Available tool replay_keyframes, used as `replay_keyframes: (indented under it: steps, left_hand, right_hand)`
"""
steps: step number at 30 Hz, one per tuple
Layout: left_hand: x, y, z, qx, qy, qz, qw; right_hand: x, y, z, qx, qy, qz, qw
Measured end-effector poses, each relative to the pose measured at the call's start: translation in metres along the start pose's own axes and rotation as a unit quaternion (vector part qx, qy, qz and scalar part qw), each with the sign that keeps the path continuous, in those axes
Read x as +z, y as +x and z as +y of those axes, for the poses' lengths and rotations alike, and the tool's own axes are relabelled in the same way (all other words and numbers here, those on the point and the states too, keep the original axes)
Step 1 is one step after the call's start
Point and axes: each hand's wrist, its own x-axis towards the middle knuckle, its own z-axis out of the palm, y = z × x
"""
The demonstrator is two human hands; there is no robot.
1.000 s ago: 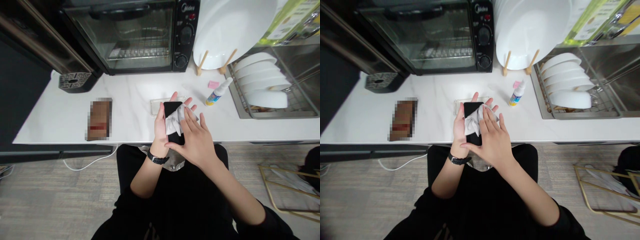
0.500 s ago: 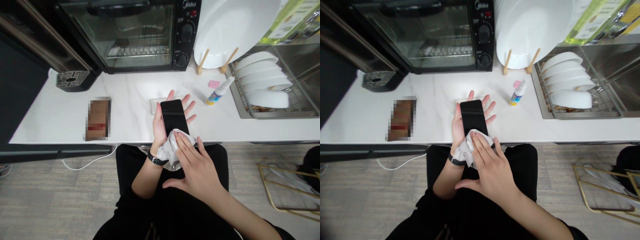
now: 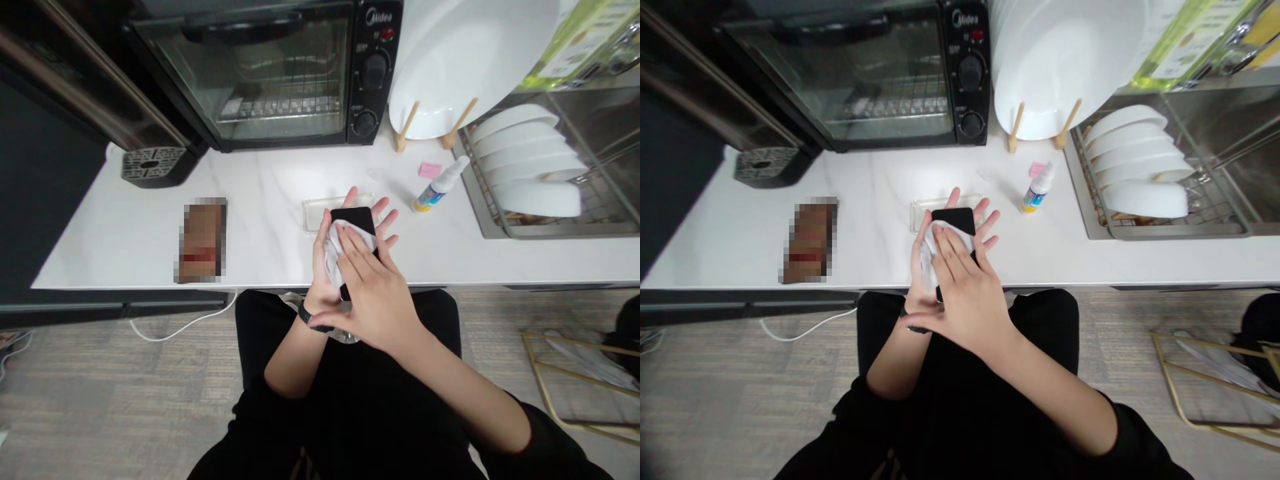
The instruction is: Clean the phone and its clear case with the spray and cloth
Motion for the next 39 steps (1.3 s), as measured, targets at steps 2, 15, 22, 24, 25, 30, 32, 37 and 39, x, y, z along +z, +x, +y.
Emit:
replay_keyframes:
  steps: [2, 15, 22, 24, 25, 30, 32, 37, 39]
  left_hand:
    - [-0.002, 0.0, 0.004, -0.005, -0.012, -0.019, 1.0]
    - [-0.003, 0.007, 0.004, -0.02, -0.022, -0.014, 0.999]
    - [-0.01, 0.009, -0.005, 0.004, 0.0, -0.064, 0.998]
    - [-0.012, 0.007, -0.002, 0.001, 0.007, -0.065, 0.998]
    - [-0.013, 0.006, 0.0, 0.0, 0.011, -0.058, 0.998]
    - [-0.015, 0.01, 0.007, 0.013, 0.001, -0.031, 0.999]
    - [-0.015, 0.012, 0.007, 0.021, -0.011, -0.032, 0.999]
    - [-0.013, 0.01, 0.005, 0.012, -0.014, -0.022, 1.0]
    - [-0.01, 0.01, 0.004, 0.003, -0.005, -0.027, 1.0]
  right_hand:
    - [-0.001, -0.022, -0.01, 0.004, -0.009, -0.015, 1.0]
    - [-0.001, -0.024, 0.02, 0.076, -0.049, 0.024, 0.996]
    - [-0.002, 0.02, 0.018, 0.032, -0.012, 0.014, 0.999]
    - [-0.001, 0.01, 0.008, 0.001, -0.011, -0.005, 1.0]
    - [-0.001, 0.001, 0.002, -0.01, -0.012, -0.016, 1.0]
    - [-0.005, -0.052, -0.018, -0.004, -0.037, -0.04, 0.999]
    - [-0.006, -0.063, -0.016, 0.008, -0.043, -0.038, 0.998]
    - [-0.004, -0.043, 0.008, 0.066, -0.037, 0.008, 0.997]
    - [-0.001, -0.021, 0.017, 0.078, -0.027, 0.016, 0.996]
